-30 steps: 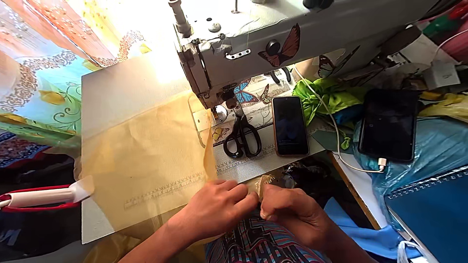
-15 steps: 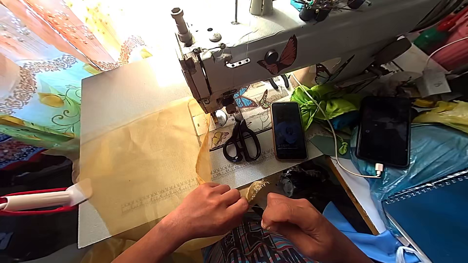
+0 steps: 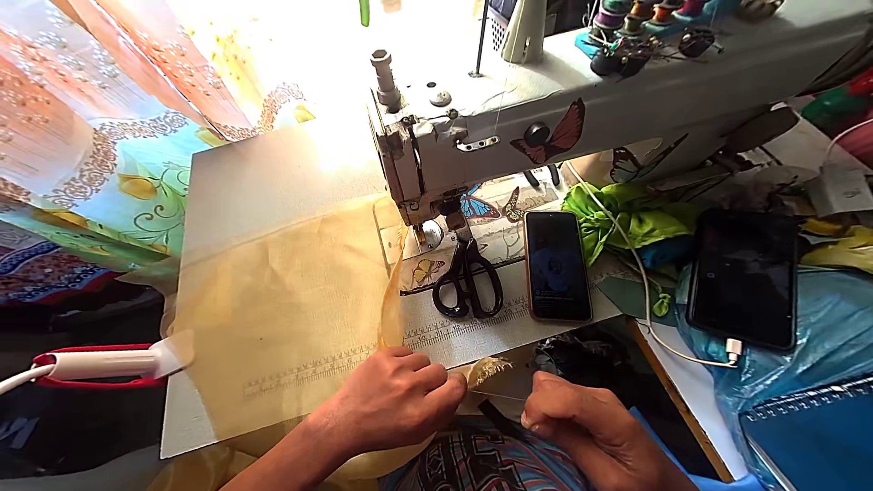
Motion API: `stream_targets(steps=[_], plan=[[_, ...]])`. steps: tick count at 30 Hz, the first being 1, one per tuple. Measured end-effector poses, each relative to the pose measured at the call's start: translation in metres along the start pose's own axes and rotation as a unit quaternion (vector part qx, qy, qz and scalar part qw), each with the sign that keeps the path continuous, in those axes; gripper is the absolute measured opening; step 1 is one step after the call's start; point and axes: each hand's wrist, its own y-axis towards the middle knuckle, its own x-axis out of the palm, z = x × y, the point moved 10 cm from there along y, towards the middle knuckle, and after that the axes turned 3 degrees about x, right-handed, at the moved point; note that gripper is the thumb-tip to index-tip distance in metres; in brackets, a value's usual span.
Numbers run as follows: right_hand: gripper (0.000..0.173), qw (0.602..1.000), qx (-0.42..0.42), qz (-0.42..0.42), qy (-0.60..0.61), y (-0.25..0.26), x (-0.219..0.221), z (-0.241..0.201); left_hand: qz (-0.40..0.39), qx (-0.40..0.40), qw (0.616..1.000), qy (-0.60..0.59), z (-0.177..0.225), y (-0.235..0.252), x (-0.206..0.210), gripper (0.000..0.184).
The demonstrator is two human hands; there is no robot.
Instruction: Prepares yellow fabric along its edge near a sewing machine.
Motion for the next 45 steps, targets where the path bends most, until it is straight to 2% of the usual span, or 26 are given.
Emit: stream_targets(steps=[6, 10, 14, 18, 22, 25, 32, 34, 38, 40, 43, 45], plan=[[0.019, 0.997, 0.006, 0.015, -0.074, -0.002, 0.001, 0.004, 0.004, -0.024, 0.998, -0.053, -0.005, -0.002, 0.003, 0.023], [0.022, 0.990, 0.018, 0.041, -0.130, -0.005, -0.006, 0.006, -0.002, -0.027, 0.998, -0.053, -0.008, -0.001, 0.004, 0.020], [0.024, 0.965, 0.053, 0.074, -0.246, -0.002, 0.000, 0.015, -0.024, -0.032, 0.998, -0.043, -0.009, 0.005, 0.012, 0.021], [0.030, 0.936, 0.076, 0.058, -0.338, -0.003, 0.020, 0.030, -0.033, -0.041, 0.998, -0.032, -0.011, 0.008, 0.016, 0.022], [0.025, 0.939, 0.050, 0.084, -0.330, -0.007, 0.022, 0.025, -0.059, -0.041, 0.995, -0.065, -0.005, 0.005, 0.018, 0.024], [0.022, 0.946, 0.048, 0.113, -0.301, -0.008, 0.018, 0.017, -0.046, -0.044, 0.993, -0.098, -0.001, 0.005, 0.014, 0.025], [0.023, 0.945, 0.023, 0.114, -0.304, -0.008, 0.013, 0.004, -0.007, -0.033, 0.997, -0.063, 0.001, 0.002, -0.002, 0.023], [0.024, 0.940, 0.035, 0.124, -0.317, -0.013, 0.003, 0.004, -0.009, -0.049, 0.998, -0.049, -0.009, -0.006, -0.007, 0.022], [0.024, 0.930, 0.111, 0.152, -0.315, -0.034, -0.043, 0.018, 0.022, -0.144, 0.989, -0.024, -0.055, -0.044, -0.042, 0.025], [0.026, 0.918, 0.155, 0.135, -0.338, -0.043, -0.057, 0.023, 0.017, -0.165, 0.985, -0.051, -0.057, -0.048, -0.044, 0.029], [0.033, 0.880, 0.211, 0.036, -0.425, -0.047, -0.057, 0.033, -0.002, -0.167, 0.978, -0.128, -0.047, -0.038, -0.025, 0.026], [0.037, 0.902, 0.188, 0.034, -0.388, -0.030, -0.042, 0.027, -0.013, -0.154, 0.973, -0.171, -0.041, -0.024, -0.011, 0.025]])
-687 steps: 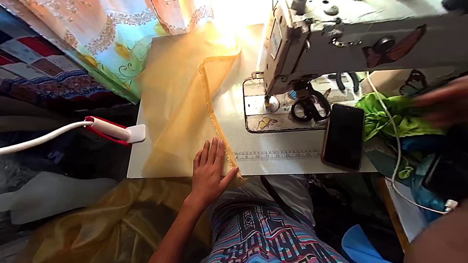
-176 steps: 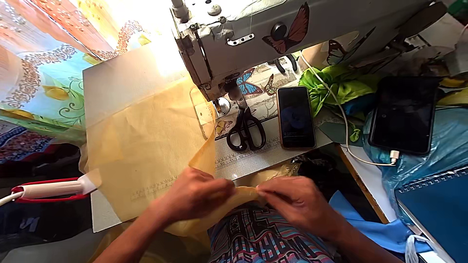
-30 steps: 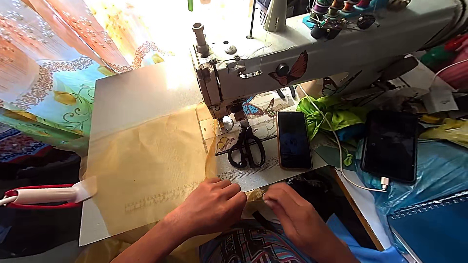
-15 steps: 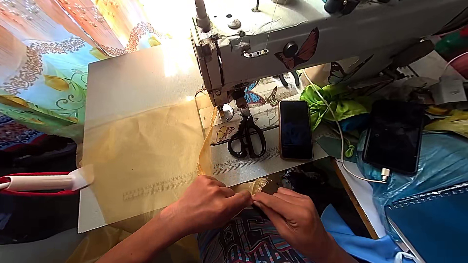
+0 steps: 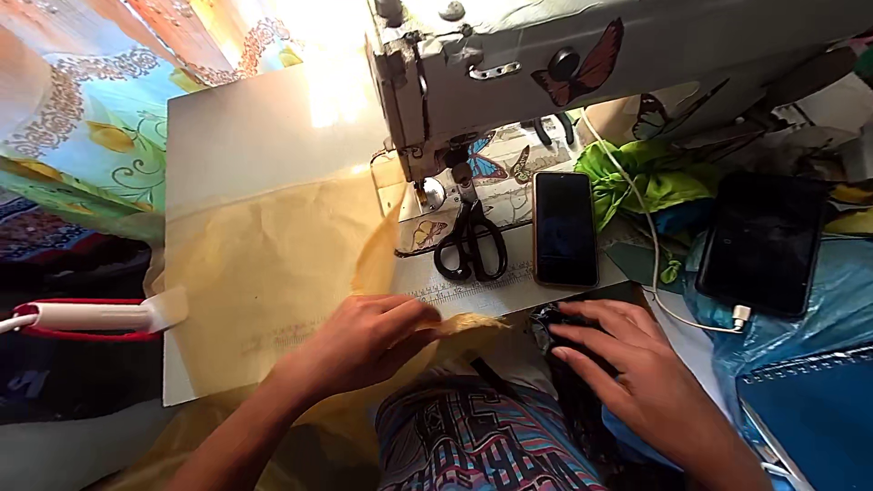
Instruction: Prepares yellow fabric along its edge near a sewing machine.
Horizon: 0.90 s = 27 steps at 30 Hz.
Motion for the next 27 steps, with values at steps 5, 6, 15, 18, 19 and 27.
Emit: stream_targets(steps=[5, 6, 15, 18, 19, 27], plan=[[0.037, 0.974, -0.068, -0.011, 0.214, 0.032, 0.040, -0.050, -0.017, 0.041, 0.998, -0.050, 0.021, 0.032, 0.016, 0.031], [0.029, 0.970, -0.060, -0.011, 0.234, 0.035, 0.046, -0.047, -0.018, 0.036, 0.999, -0.025, 0.020, 0.033, 0.011, 0.036], [0.016, 0.969, -0.038, 0.034, 0.243, 0.022, 0.024, -0.014, 0.043, -0.005, 0.983, 0.180, -0.020, 0.006, -0.028, 0.046], [0.015, 0.970, -0.017, 0.041, 0.241, 0.016, 0.015, 0.005, 0.079, -0.019, 0.978, 0.194, -0.031, -0.003, -0.041, 0.046], [0.015, 0.969, -0.011, 0.037, 0.246, 0.014, 0.013, 0.009, 0.085, -0.021, 0.977, 0.196, -0.033, -0.005, -0.043, 0.046], [0.017, 0.976, -0.016, 0.023, 0.217, 0.008, 0.015, 0.016, 0.076, -0.004, 0.979, 0.190, -0.030, -0.001, -0.037, 0.044]])
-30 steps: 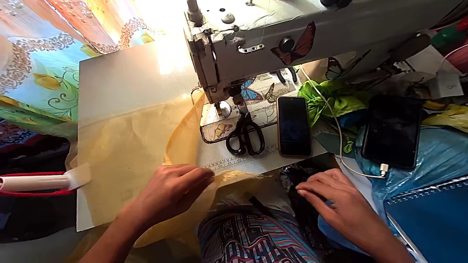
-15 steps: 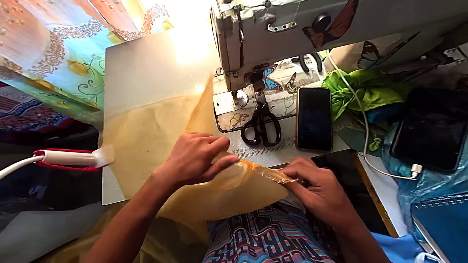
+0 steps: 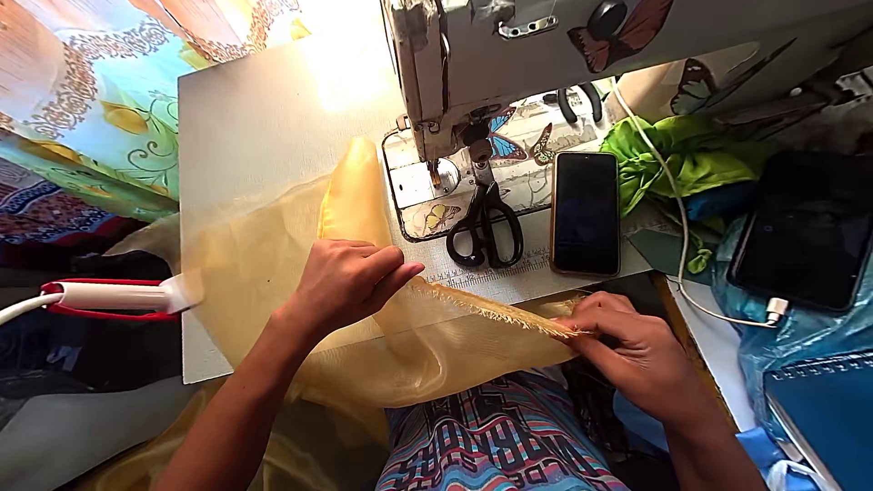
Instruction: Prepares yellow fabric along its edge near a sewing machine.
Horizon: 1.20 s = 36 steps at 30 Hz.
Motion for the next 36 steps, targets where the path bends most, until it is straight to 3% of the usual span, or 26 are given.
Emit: stream_targets(steps=[3, 6, 8, 12, 16, 20, 23, 27, 32, 36], plan=[[0.025, 0.998, -0.008, -0.059, 0.019, 0.003, 0.007, 0.000, 0.005, 0.007, 1.000, -0.008, 0.003, 0.002, -0.002, 0.044], [0.056, 0.983, 0.002, -0.154, 0.101, 0.015, 0.028, -0.007, 0.009, 0.020, 0.999, -0.024, 0.011, 0.006, -0.003, 0.044], [0.065, 0.967, 0.021, -0.197, 0.160, 0.025, 0.048, -0.013, 0.012, 0.030, 0.999, -0.030, 0.016, 0.010, -0.003, 0.044], [0.035, 0.933, 0.124, -0.217, 0.258, 0.042, 0.076, -0.013, 0.017, 0.038, 0.999, -0.023, 0.019, 0.013, -0.005, 0.045], [0.009, 0.940, 0.106, -0.217, 0.242, 0.048, 0.079, -0.021, 0.016, 0.029, 0.999, -0.015, 0.015, 0.011, -0.008, 0.044], [0.009, 0.964, 0.077, -0.173, 0.189, 0.050, 0.071, -0.023, -0.042, -0.028, 0.999, -0.012, 0.014, 0.016, 0.003, 0.043], [0.010, 0.967, 0.071, -0.164, 0.180, 0.049, 0.069, -0.024, -0.120, -0.052, 0.987, -0.094, 0.031, 0.021, 0.023, 0.059], [0.013, 0.972, 0.076, -0.156, 0.158, 0.049, 0.066, -0.024, -0.145, -0.012, 0.971, -0.190, 0.044, 0.026, 0.048, 0.023], [0.021, 0.970, 0.123, -0.138, 0.160, 0.047, 0.060, -0.014, -0.169, -0.025, 0.939, -0.298, 0.040, 0.026, 0.059, 0.021], [0.021, 0.973, 0.124, -0.126, 0.148, 0.048, 0.057, -0.013, -0.173, -0.042, 0.932, -0.317, 0.037, 0.026, 0.060, 0.022]])
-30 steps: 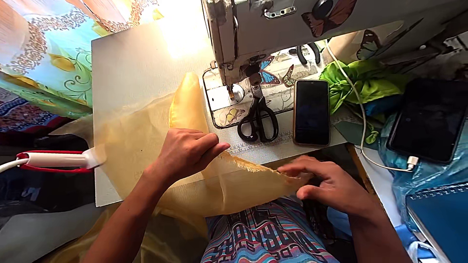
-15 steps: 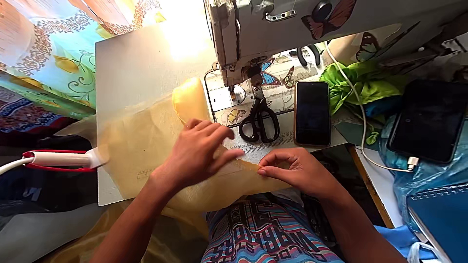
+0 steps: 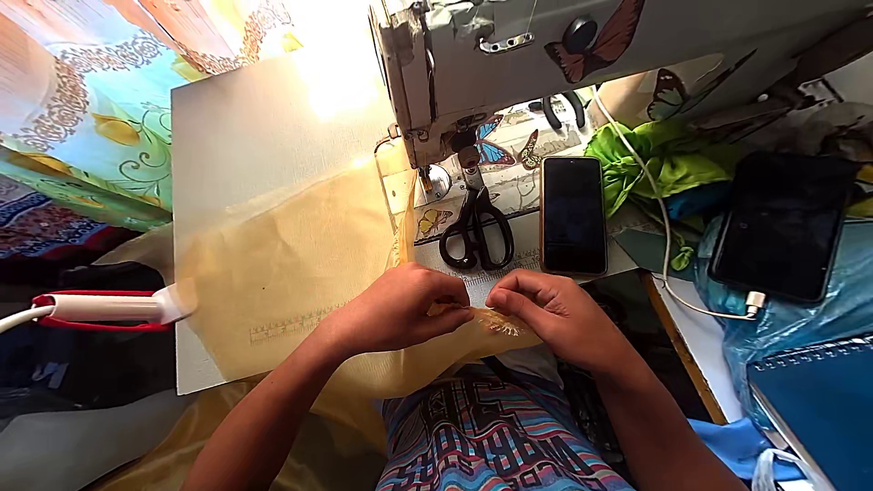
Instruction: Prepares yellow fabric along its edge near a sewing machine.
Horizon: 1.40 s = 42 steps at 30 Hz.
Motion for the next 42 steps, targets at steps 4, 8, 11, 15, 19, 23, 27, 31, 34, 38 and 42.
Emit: stream_targets(steps=[4, 8, 11, 15, 19, 23, 27, 31, 34, 38, 42], plan=[[0.018, 0.997, -0.056, -0.021, -0.051, -0.002, 0.005, -0.008, 0.006, -0.004, 1.000, -0.002, 0.000, 0.001, -0.002, 0.020], [0.019, 0.996, -0.043, -0.007, -0.082, 0.000, 0.002, -0.006, -0.008, -0.002, 1.000, -0.011, 0.001, 0.003, 0.002, 0.020], [0.024, 0.997, -0.010, -0.002, -0.082, 0.000, 0.000, -0.003, -0.008, -0.010, 1.000, -0.006, 0.000, 0.004, 0.002, 0.020], [0.024, 0.994, -0.065, -0.008, -0.091, -0.002, 0.003, -0.010, -0.005, -0.008, 1.000, -0.013, 0.000, 0.005, -0.001, 0.019], [0.018, 0.986, -0.109, 0.024, -0.127, -0.003, 0.002, -0.011, -0.012, -0.005, 1.000, -0.024, 0.000, 0.007, 0.002, 0.019], [0.026, 0.975, -0.128, 0.057, -0.175, -0.005, -0.001, -0.016, -0.024, -0.015, 0.999, -0.022, -0.002, 0.007, 0.004, 0.019], [0.028, 0.968, -0.134, 0.067, -0.202, -0.006, -0.006, -0.022, -0.020, -0.012, 0.999, -0.026, -0.001, 0.006, 0.001, 0.020], [0.024, 0.969, -0.165, 0.047, -0.180, -0.008, -0.002, -0.026, -0.016, -0.017, 0.999, -0.027, -0.002, 0.005, -0.001, 0.019], [0.021, 0.960, -0.201, 0.046, -0.191, -0.010, 0.006, -0.029, -0.018, -0.025, 0.998, -0.049, -0.003, 0.005, -0.001, 0.018], [0.023, 0.952, -0.214, 0.063, -0.209, -0.011, 0.007, -0.030, -0.029, -0.031, 0.997, -0.060, -0.005, 0.004, 0.002, 0.019], [0.027, 0.943, -0.228, 0.070, -0.231, -0.016, 0.005, -0.036, -0.033, -0.024, 0.998, -0.049, -0.002, 0.000, 0.003, 0.020]])
